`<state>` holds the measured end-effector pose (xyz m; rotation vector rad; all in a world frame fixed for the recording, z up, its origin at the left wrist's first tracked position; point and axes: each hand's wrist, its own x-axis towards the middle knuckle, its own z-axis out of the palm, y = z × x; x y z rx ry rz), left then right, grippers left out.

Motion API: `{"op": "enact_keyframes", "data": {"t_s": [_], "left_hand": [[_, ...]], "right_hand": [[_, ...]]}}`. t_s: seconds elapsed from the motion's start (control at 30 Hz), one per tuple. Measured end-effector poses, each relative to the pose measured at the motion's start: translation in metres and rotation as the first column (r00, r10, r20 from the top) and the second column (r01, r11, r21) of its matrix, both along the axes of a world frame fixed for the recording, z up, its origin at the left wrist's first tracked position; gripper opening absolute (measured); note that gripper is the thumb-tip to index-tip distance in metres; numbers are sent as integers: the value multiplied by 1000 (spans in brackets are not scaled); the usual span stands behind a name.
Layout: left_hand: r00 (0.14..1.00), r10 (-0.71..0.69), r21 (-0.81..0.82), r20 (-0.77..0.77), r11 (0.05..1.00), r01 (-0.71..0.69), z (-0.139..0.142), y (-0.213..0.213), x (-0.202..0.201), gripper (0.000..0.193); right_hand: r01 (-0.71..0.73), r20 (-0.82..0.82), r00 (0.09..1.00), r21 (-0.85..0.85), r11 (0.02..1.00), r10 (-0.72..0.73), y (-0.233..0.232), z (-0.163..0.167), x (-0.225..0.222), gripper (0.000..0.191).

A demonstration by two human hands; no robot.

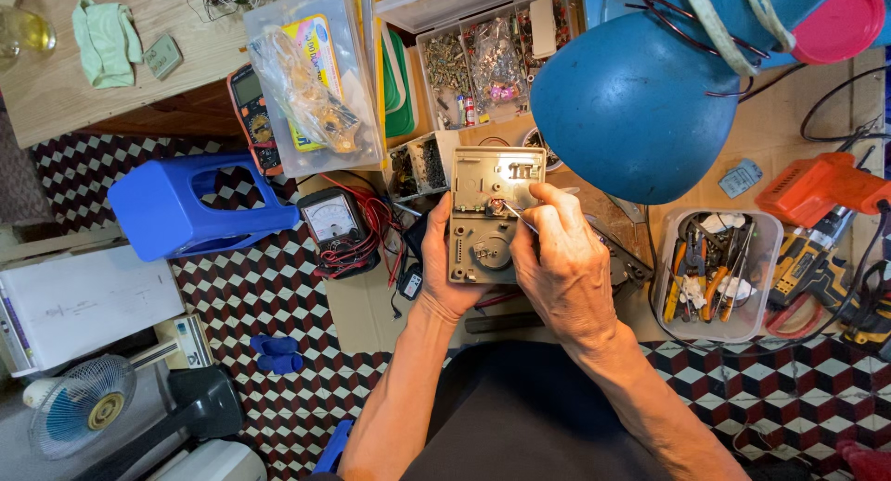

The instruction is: The person uses a screwdriver to adjust components inside a small metal housing, then places it on the workbench. They handle a small cylindrical component and a black plastic part, attaching the plastic part to a green circuit board assembly. The person rotates and inspects the assembled unit.

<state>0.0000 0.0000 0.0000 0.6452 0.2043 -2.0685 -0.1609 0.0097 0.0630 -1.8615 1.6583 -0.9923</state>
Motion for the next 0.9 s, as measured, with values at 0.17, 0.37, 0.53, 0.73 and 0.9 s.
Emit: {"op": "enact_keyframes", "data": {"t_s": [0.17, 0.37, 0.53, 0.73, 0.9], "left_hand": [[1000, -2, 9, -3, 1000, 2, -1, 2, 2, 51], [1000, -7, 4, 11, 1000, 7, -1, 4, 3, 52], [1000, -11, 14, 3, 1000, 11, -1, 4, 3, 52], [1000, -10, 14, 12, 1000, 10, 0, 5, 3, 50], [1000, -24, 14, 13, 1000, 23, -1, 6, 4, 49]], "right_hand": [[2, 8, 1000, 10, 1000, -2, 3, 0, 0, 18], [4, 9, 1000, -2, 1000, -4, 5, 0, 1, 18], [7, 13, 1000, -1, 1000, -7, 5, 1, 2, 18], [10, 8, 1000, -6, 1000, -10, 7, 1, 2, 18], [22, 6, 1000, 1, 1000, -22, 8, -1, 2, 18]]}}
